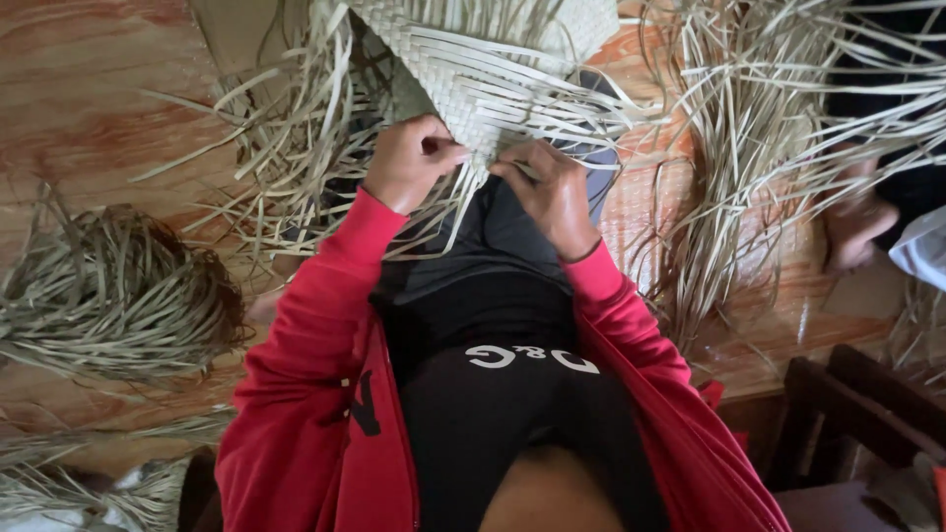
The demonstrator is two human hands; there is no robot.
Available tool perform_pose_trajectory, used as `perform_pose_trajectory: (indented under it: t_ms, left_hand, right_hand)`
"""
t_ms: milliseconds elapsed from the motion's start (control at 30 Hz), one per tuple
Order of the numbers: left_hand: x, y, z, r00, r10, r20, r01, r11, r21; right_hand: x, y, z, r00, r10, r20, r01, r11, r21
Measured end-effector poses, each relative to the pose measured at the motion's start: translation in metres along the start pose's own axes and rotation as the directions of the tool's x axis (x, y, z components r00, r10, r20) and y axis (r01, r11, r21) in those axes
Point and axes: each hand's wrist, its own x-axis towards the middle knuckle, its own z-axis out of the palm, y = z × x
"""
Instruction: Weaving dried straw or palm leaf strips into a mat or basket structure by hand using a small guide tool.
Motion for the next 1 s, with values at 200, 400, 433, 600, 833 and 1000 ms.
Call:
perform_pose_trajectory:
  t_ms: [200,400,433,600,833,1000]
  left_hand:
    - [0.008,0.003,-0.003,0.985,0.111,0.134,-0.149,0.936,0.319]
    - [0.015,0.007,-0.009,0.969,-0.095,0.230,0.041,0.972,0.229]
    - [0.015,0.012,-0.011,0.963,-0.087,0.254,0.032,0.977,0.213]
    - [0.017,0.021,-0.017,0.935,-0.132,0.328,0.075,0.981,0.180]
    - [0.019,0.020,-0.022,0.917,-0.179,0.355,0.130,0.979,0.158]
    - [0.017,0.035,-0.025,0.922,-0.168,0.348,0.112,0.978,0.176]
  right_hand:
    - [0.000,-0.006,-0.006,0.998,0.055,0.011,-0.056,0.996,0.066]
    - [-0.004,-0.016,-0.018,0.998,0.047,0.029,-0.048,0.999,0.019]
    - [-0.006,-0.016,-0.022,0.997,0.057,0.049,-0.055,0.998,-0.031]
    - [-0.029,0.000,-0.045,0.983,0.132,0.127,-0.110,0.979,-0.169]
    - [-0.062,0.022,-0.084,0.939,0.327,0.110,-0.280,0.909,-0.309]
    - [-0.091,0.048,-0.098,0.919,0.393,0.025,-0.366,0.876,-0.313]
